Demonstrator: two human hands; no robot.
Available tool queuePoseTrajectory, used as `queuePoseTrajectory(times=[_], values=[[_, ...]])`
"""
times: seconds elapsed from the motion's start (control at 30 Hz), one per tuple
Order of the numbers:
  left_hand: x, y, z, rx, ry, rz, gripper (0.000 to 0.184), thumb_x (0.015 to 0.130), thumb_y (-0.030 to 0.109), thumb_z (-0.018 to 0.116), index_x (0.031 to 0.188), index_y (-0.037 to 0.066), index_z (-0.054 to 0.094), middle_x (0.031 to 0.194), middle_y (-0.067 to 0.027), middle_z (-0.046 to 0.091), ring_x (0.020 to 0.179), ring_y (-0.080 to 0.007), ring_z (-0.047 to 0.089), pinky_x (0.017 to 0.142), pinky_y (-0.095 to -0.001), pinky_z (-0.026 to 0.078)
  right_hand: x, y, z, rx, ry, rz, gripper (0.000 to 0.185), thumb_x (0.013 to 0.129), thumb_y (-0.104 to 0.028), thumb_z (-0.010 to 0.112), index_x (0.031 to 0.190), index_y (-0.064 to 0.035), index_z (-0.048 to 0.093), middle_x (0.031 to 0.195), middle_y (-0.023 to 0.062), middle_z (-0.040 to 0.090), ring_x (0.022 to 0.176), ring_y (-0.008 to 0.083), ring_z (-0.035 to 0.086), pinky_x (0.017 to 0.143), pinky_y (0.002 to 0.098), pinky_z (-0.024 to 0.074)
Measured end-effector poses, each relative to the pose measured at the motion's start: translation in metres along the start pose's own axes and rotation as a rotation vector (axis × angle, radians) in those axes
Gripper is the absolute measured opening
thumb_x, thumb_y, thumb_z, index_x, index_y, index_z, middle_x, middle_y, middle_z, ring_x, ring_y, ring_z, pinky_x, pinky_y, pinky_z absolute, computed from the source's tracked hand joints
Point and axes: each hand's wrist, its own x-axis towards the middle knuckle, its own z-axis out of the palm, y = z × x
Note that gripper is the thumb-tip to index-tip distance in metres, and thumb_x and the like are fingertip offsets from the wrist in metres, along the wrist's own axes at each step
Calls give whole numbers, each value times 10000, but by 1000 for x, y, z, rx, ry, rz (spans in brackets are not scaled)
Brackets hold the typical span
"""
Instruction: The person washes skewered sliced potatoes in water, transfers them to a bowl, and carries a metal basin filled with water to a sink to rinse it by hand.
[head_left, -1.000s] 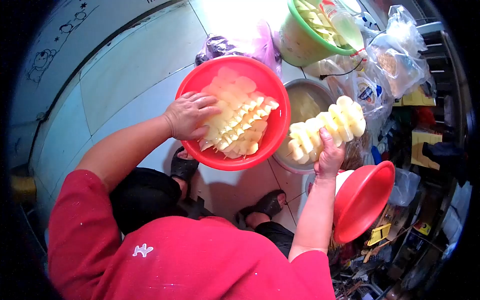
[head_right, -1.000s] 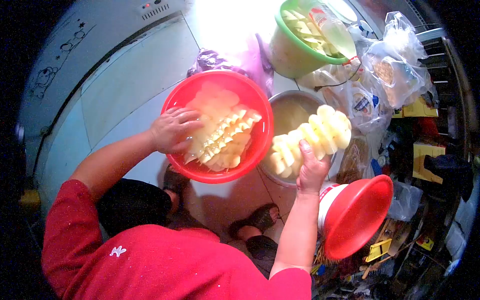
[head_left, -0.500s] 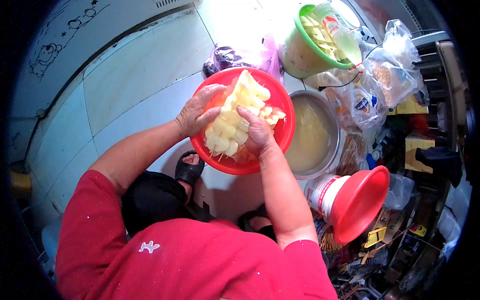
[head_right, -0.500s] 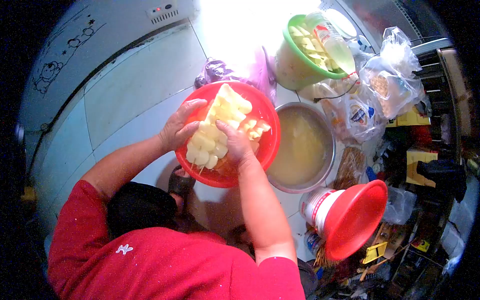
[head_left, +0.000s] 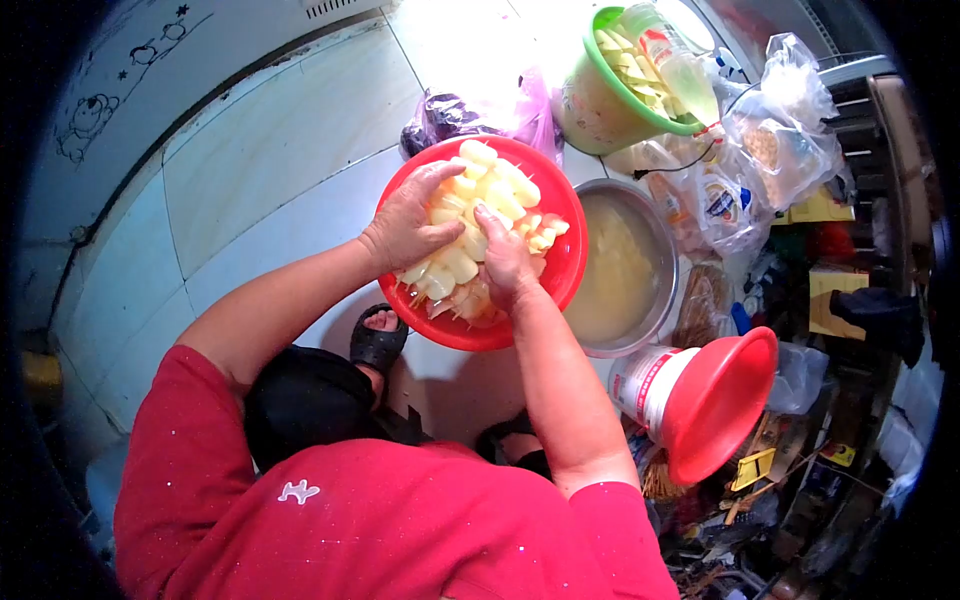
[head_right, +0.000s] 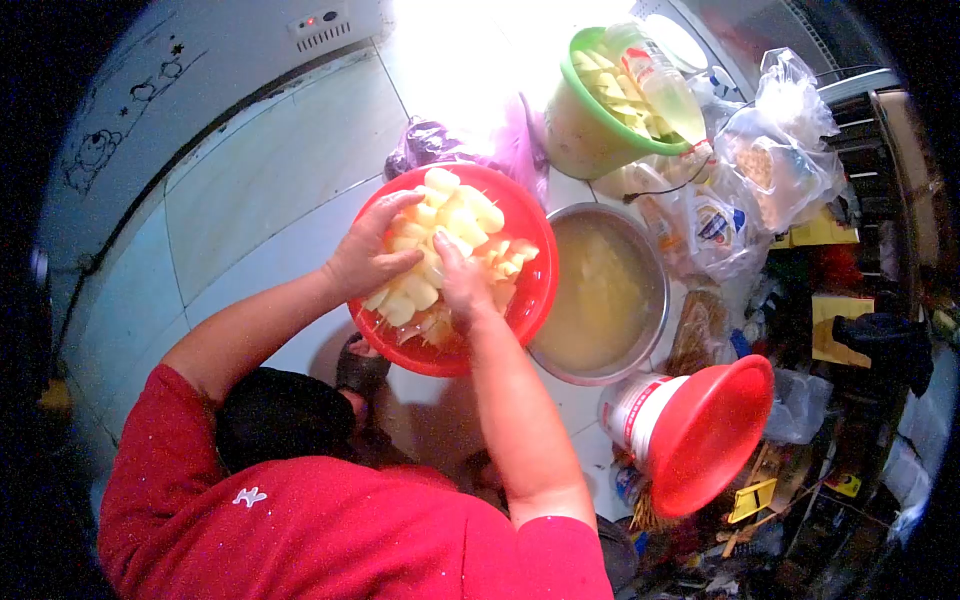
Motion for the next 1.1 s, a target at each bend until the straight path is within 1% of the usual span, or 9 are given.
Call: queuePoseTrajectory(times=[0.07, 0.27, 0.37, 0.47, 0.57, 0.73, 0.97, 1.03, 1.1], values=[[2, 3, -3, 66, 11, 26, 651, 701, 61, 674, 1307, 82, 436, 1303, -179, 449, 1219, -315, 443, 1049, -386, 351, 5, -5, 7, -118, -34, 47, 445, 948, -310, 475, 1311, -56, 427, 1203, 125, 547, 1008, 243, 592, 827, 358, 522], [5, 4, -5, 351, -38, 45, 610, 712, 146, 638, 1285, 71, 445, 1339, -182, 434, 1240, -342, 432, 1038, -389, 375, 1, -21, 20, -7, -108, 159, 457, 937, -251, 493, 1330, -38, 397, 1244, 129, 520, 1091, 255, 551, 914, 394, 473], [6, 5, -5, 386, -83, 51, 601, 714, 153, 628, 1283, 78, 449, 1348, -178, 427, 1239, -336, 433, 1032, -387, 383, -10, -24, 13, 182, -155, 140, 377, 874, -214, 574, 1190, -13, 532, 1028, 136, 609, 942, 246, 613, 791, 368, 510], [6, 6, -5, 384, -92, 41, 587, 713, 164, 628, 1269, 84, 459, 1352, -167, 428, 1225, -327, 451, 1018, -384, 399, -25, -38, 12, 356, -348, 168, 483, 902, -77, 500, 1358, -33, 346, 1298, 145, 480, 1172, 273, 503, 981, 428, 427], [6, 10, -9, 356, -62, 42, 576, 709, 170, 636, 1252, 83, 468, 1332, -155, 451, 1199, -320, 476, 999, -385, 416, -33, -43, 14, 210, -212, 141, 448, 894, -80, 516, 1324, -22, 403, 1245, 133, 523, 1109, 248, 547, 937, 396, 465], [4, 24, -9, 288, -28, 110, 533, 715, 199, 659, 1212, 80, 506, 1286, -153, 489, 1180, -325, 491, 986, -393, 423, -16, -31, 9, -566, -6, 27, 289, 874, -77, 511, 1151, -4, 553, 1073, 94, 600, 887, 202, 615, 781, 324, 524], [-4, 15, 11, 315, -154, 33, 473, 813, 277, 602, 1222, 60, 507, 1342, -201, 433, 1192, -376, 466, 1014, -425, 379, -14, 0, 9, 112, -109, 40, 378, 848, -42, 507, 1225, -5, 488, 1177, 138, 543, 1019, 229, 573, 866, 346, 493], [-6, 16, 15, 341, -188, 48, 472, 820, 285, 601, 1226, 62, 508, 1344, -203, 431, 1194, -380, 464, 1012, -430, 376, -30, -16, -1, -245, -161, -67, 414, 838, -24, 510, 1249, -2, 464, 1197, 139, 531, 1044, 235, 563, 875, 346, 491], [-8, 10, 21, 391, -195, 112, 452, 822, 257, 639, 1231, 106, 519, 1341, -193, 437, 1200, -365, 458, 1002, -435, 384, -26, -11, -3, -103, -87, -27, 437, 795, -32, 505, 1231, -1, 497, 983, 99, 603, 827, 178, 589, 712, 278, 493]])
